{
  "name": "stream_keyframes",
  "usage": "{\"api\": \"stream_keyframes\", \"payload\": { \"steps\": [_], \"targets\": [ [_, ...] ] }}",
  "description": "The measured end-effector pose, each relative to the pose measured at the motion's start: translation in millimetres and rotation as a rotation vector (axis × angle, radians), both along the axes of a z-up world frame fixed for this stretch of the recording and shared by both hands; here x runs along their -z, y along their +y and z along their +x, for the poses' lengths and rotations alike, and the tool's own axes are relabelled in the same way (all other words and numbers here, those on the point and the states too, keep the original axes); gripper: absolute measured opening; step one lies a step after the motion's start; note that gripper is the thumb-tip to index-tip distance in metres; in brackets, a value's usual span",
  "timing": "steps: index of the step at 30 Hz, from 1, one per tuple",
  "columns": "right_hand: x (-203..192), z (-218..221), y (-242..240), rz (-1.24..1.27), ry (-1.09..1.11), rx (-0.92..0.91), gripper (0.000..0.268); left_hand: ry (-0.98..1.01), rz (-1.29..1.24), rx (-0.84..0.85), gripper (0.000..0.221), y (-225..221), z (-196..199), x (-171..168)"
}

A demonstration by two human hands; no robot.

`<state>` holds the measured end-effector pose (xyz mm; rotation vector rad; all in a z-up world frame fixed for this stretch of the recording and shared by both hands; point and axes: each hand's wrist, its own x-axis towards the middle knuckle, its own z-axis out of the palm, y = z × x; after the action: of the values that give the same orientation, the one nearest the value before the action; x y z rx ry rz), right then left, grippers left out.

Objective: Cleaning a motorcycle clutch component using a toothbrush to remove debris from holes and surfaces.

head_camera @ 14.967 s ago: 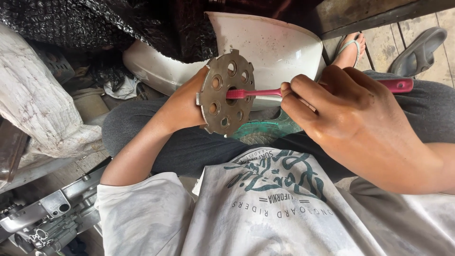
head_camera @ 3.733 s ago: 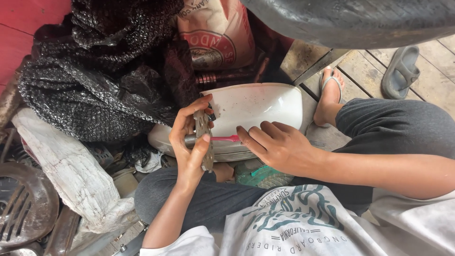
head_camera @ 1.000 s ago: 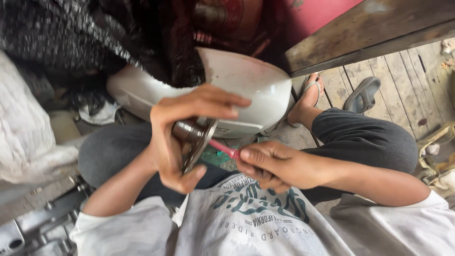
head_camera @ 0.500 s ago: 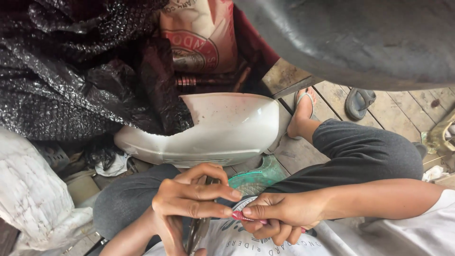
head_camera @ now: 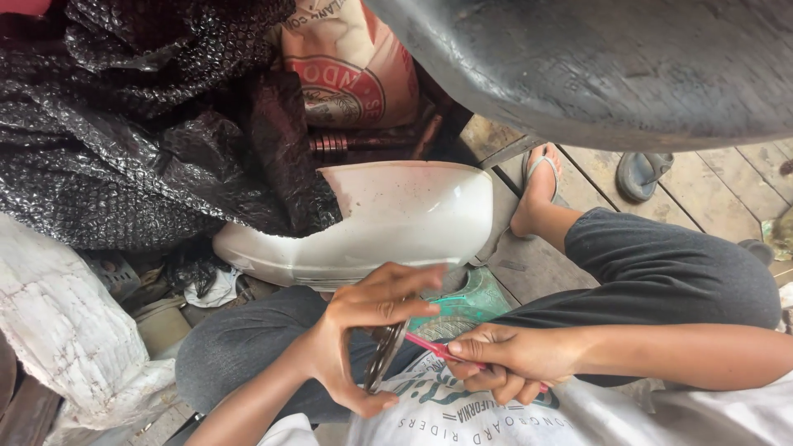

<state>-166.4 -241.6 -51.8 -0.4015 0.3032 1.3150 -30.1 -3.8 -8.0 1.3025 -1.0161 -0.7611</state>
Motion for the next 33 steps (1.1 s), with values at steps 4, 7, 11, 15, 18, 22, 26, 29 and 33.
{"api": "stream_keyframes", "payload": {
  "steps": [4,7,11,15,18,22,26,29,33],
  "targets": [
    [4,-2,-9,-0.034,0.002,0.011,0.038,-0.116,0.218,0.117,0.113,3,13,-16],
    [7,1,-9,-0.013,0.013,0.033,0.037,-0.010,0.226,0.179,0.106,2,18,-22],
    [14,-2,-7,-0.039,0.067,0.007,0.037,-0.005,0.324,0.192,0.096,-1,21,-19],
    [12,0,-6,-0.051,0.058,-0.012,0.037,0.159,0.270,0.182,0.101,0,16,-8],
    [11,0,-5,-0.070,0.022,-0.009,0.037,0.249,0.263,0.177,0.104,0,13,-3],
    [10,1,-3,-0.069,0.007,0.005,0.037,0.212,0.260,0.152,0.095,-2,13,-6],
    [2,7,-5,-0.085,-0.018,0.027,0.036,0.213,0.261,0.093,0.095,-2,9,-3],
    [-3,11,-7,-0.106,0.004,0.035,0.036,0.258,0.222,0.068,0.094,-1,7,4],
    [-10,15,-12,-0.127,0.018,0.028,0.035,0.315,0.200,0.039,0.105,-2,5,8]
  ]
}}
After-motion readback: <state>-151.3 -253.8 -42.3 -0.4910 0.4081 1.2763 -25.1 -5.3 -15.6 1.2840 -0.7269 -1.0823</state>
